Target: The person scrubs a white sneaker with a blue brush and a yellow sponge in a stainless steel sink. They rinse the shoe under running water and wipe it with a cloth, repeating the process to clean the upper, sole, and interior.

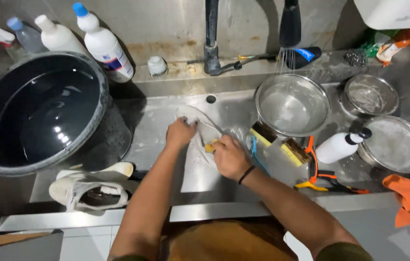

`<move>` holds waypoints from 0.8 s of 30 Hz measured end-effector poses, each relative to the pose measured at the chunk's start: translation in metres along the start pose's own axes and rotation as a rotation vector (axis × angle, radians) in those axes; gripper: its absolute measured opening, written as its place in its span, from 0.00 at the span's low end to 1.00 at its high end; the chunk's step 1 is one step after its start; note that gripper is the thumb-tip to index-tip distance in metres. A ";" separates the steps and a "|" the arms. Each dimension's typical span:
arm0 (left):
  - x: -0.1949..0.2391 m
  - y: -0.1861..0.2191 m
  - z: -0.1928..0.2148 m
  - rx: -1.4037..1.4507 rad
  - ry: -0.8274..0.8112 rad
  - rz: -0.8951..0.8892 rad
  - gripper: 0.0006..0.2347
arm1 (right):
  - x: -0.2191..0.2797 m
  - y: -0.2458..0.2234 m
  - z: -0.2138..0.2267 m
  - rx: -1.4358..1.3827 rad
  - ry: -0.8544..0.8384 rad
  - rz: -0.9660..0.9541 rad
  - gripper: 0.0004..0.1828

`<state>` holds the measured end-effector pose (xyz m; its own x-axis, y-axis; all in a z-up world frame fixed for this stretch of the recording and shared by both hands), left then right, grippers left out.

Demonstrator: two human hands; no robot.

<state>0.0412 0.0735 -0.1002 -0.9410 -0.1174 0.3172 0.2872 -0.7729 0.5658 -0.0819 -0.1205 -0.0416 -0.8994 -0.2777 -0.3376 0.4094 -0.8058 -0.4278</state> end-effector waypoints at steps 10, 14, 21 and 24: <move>0.001 0.017 0.037 0.752 -0.012 0.105 0.21 | 0.002 0.042 -0.037 -0.375 -0.275 -0.066 0.17; 0.000 0.034 0.064 0.512 -0.048 0.030 0.17 | 0.004 0.086 -0.022 -0.873 -0.161 -0.218 0.29; 0.008 0.094 0.092 -0.105 -0.107 -0.135 0.23 | -0.010 0.089 -0.009 -1.697 -0.081 -0.641 0.21; -0.031 0.045 0.077 -0.071 0.048 -0.120 0.19 | 0.006 0.104 -0.023 -1.815 0.035 -0.836 0.15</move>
<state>0.0970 0.0902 -0.0258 -0.9759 -0.0501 0.2124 0.1603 -0.8250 0.5420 -0.0412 -0.1939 -0.1071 -0.9213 -0.1566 0.3560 -0.3635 0.6722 -0.6449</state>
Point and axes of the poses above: each hand's wrist, its own x-axis away from the middle knuckle, its own z-axis out of the back of the hand, y = z × x, the point moved 9 cm from there along -x, towards the middle knuckle, and after that the axes turned 3 degrees about y, right-handed, at the moved point
